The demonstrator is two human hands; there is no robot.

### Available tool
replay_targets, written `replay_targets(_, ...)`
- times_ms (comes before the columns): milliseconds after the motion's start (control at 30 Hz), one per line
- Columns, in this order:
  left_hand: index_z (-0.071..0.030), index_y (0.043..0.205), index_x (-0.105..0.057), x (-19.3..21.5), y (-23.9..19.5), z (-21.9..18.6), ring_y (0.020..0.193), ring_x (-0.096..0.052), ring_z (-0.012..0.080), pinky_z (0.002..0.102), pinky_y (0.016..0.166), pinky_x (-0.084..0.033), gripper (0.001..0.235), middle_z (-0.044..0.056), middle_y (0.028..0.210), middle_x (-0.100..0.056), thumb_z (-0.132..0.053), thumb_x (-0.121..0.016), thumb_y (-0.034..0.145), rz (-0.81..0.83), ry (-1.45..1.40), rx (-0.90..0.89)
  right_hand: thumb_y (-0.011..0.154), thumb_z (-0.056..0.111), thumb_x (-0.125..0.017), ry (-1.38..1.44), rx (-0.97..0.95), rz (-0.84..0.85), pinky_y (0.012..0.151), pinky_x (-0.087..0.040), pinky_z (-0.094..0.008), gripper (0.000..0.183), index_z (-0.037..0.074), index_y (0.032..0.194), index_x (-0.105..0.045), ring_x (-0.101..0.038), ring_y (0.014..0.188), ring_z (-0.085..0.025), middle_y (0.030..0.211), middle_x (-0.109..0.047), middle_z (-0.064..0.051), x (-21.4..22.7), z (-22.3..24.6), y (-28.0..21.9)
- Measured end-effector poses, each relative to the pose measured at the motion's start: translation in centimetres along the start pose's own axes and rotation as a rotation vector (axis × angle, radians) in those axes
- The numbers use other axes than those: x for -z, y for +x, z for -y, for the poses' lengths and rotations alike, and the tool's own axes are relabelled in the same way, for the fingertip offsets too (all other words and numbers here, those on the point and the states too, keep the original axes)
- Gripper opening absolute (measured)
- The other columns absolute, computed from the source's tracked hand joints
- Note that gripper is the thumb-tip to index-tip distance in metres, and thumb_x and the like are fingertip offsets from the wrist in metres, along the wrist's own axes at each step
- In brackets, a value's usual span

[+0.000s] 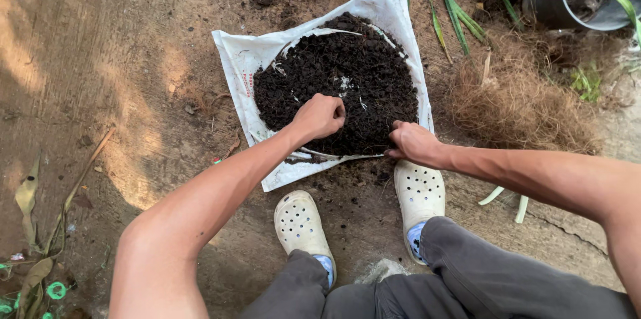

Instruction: The person wraps green string around the root ball of a potted plant to secure it. They then place the plant down and mix soil in a white bag with their hands.

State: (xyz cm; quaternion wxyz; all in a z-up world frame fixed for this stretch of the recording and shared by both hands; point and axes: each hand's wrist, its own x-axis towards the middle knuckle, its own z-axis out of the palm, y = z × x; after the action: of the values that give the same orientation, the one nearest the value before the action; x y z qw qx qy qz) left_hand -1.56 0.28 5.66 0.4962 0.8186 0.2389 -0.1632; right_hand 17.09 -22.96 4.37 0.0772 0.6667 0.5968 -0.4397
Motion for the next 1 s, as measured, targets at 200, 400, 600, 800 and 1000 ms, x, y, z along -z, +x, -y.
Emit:
replay_targets(200,-0.005,0.096,-0.078,0.0,0.7,-0.5,0.077,-0.075,0.0297,0.042,0.076,-0.060,0.019,0.014,0.088,-0.078,-0.014,-0.068,0.083,0.031,-0.008,0.020,0.082,0.017,-0.079,0.025,0.053,0.022,0.076,-0.060,-0.045,0.021,-0.003,0.082,-0.071,-0.070,0.081,-0.033,0.101,-0.070,-0.019,-0.6,0.2,0.8)
replay_targets(400,-0.004,0.095,-0.078,0.2,0.3,-0.6,0.077,-0.076,0.0291,0.042,0.076,-0.061,0.019,0.014,0.088,-0.078,-0.014,-0.067,0.083,0.051,0.008,0.020,0.091,0.006,-0.067,0.112,-0.181,0.201,0.062,-0.062,-0.030,0.010,0.005,0.100,-0.071,-0.076,0.068,-0.018,0.088,-0.075,-0.013,4.6,-3.4,0.0)
replay_targets(600,-0.005,0.093,-0.078,0.8,-0.3,0.3,0.079,-0.075,0.0320,0.043,0.077,-0.060,0.018,0.015,0.086,-0.077,-0.012,-0.068,0.080,-0.008,0.023,-0.007,0.092,0.009,-0.071,0.133,-0.096,-0.215,0.071,-0.067,-0.035,0.010,-0.001,0.095,-0.072,-0.076,0.071,-0.024,0.086,-0.076,-0.013,7.3,-6.8,-1.4)
replay_targets(800,-0.005,0.092,-0.078,1.0,0.1,0.3,0.079,-0.075,0.0319,0.043,0.076,-0.060,0.017,0.014,0.086,-0.077,-0.012,-0.067,0.081,0.004,0.027,0.019,0.086,0.023,-0.078,-0.011,0.166,-0.277,0.075,-0.064,-0.039,0.038,-0.008,0.104,-0.066,-0.068,0.086,-0.033,0.105,-0.065,-0.022,6.1,-3.7,-0.3)
replay_targets(1000,-0.006,0.092,-0.078,1.1,0.4,-0.2,0.079,-0.075,0.0324,0.044,0.076,-0.060,0.016,0.014,0.087,-0.077,-0.013,-0.068,0.081,0.005,0.051,0.010,0.083,0.024,-0.079,-0.124,0.045,-0.209,0.080,-0.060,-0.045,0.037,-0.005,0.101,-0.066,-0.063,0.091,-0.033,0.104,-0.060,-0.018,4.0,-1.0,0.4)
